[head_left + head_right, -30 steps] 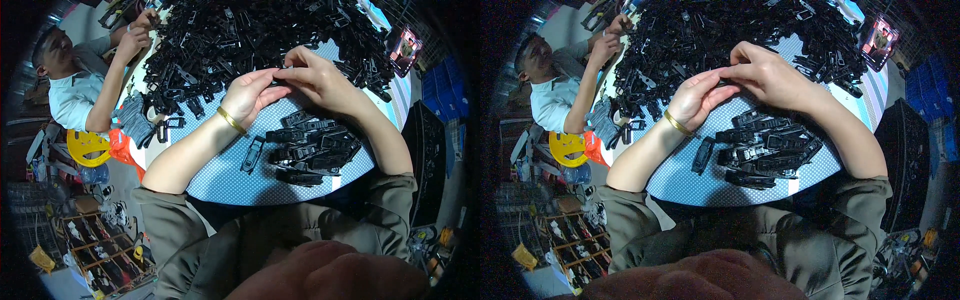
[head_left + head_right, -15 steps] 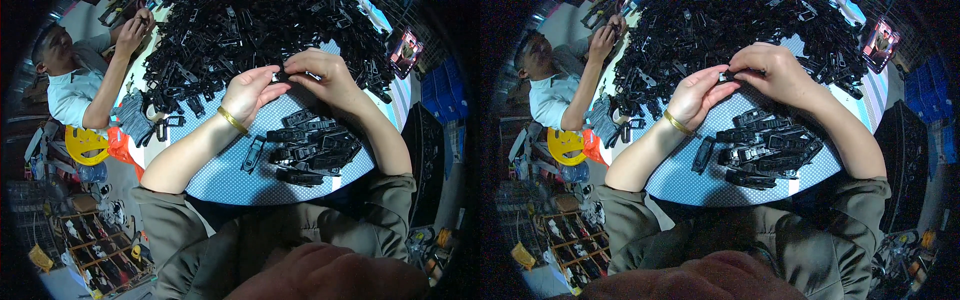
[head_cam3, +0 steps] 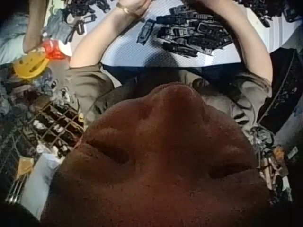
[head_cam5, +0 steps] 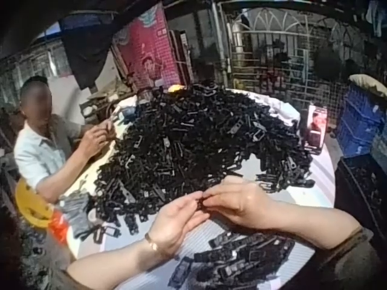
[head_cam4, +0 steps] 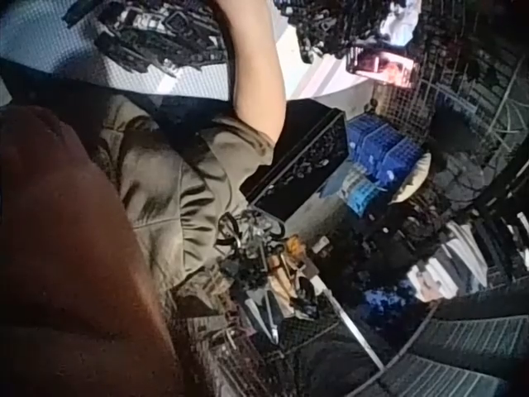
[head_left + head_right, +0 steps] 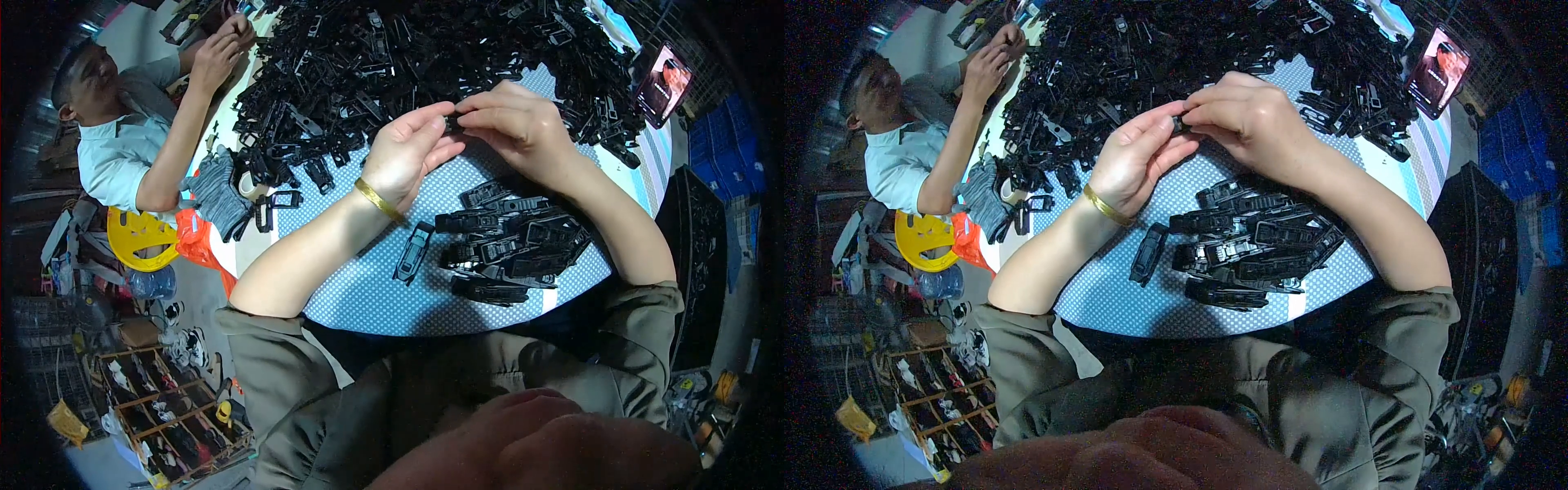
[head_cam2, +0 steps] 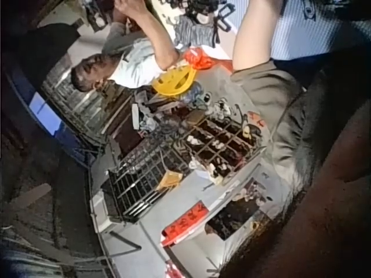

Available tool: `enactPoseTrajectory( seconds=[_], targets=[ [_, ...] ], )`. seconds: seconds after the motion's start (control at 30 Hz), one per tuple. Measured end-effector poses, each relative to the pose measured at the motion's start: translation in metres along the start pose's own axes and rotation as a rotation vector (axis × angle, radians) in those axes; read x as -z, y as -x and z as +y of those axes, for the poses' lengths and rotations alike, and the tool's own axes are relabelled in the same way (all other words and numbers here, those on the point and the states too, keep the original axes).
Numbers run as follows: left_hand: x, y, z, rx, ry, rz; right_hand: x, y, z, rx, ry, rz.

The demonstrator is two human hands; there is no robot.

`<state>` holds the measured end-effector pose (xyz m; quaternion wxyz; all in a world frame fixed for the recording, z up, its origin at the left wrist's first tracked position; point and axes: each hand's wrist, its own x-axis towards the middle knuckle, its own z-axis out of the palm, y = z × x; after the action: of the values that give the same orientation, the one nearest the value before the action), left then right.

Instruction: The person sorts small black plastic components by hand on a workbench.

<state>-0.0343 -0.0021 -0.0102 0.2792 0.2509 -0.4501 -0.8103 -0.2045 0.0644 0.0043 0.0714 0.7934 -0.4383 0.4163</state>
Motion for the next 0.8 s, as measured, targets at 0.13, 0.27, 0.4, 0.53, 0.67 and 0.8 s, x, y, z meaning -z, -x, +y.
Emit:
enactPoseTrajectory(
  seconds=[0.13, 0.27, 0.4, 0.53, 0.67, 0.8],
  targets=[
    [-0.003, -0.001, 0.002, 0.020, 0.079, -0.104, 0.000, 0.000, 0.003, 0.036, 0.049, 0.007],
    [0.001, 0.000, 0.009, -0.028, 0.131, -0.242, 0.001, -0.001, 0.000, 0.168, 0.138, 0.047],
    [0.001, 0.000, 0.010, -0.050, 0.172, -0.290, 0.007, -0.005, -0.002, 0.271, 0.249, 0.012],
    [-0.002, 0.001, 0.010, 0.004, 0.038, -0.308, 0.019, -0.004, 0.009, -0.005, -0.129, -0.009],
    [-0.013, 0.006, -0.003, 0.016, -0.123, -0.233, 0.055, -0.004, 0.074, -0.229, 0.380, 0.210],
    [-0.008, 0.004, -0.016, 0.004, -0.201, -0.377, 0.061, 0.023, 0.136, -0.250, 0.763, 0.028]
  ],
)
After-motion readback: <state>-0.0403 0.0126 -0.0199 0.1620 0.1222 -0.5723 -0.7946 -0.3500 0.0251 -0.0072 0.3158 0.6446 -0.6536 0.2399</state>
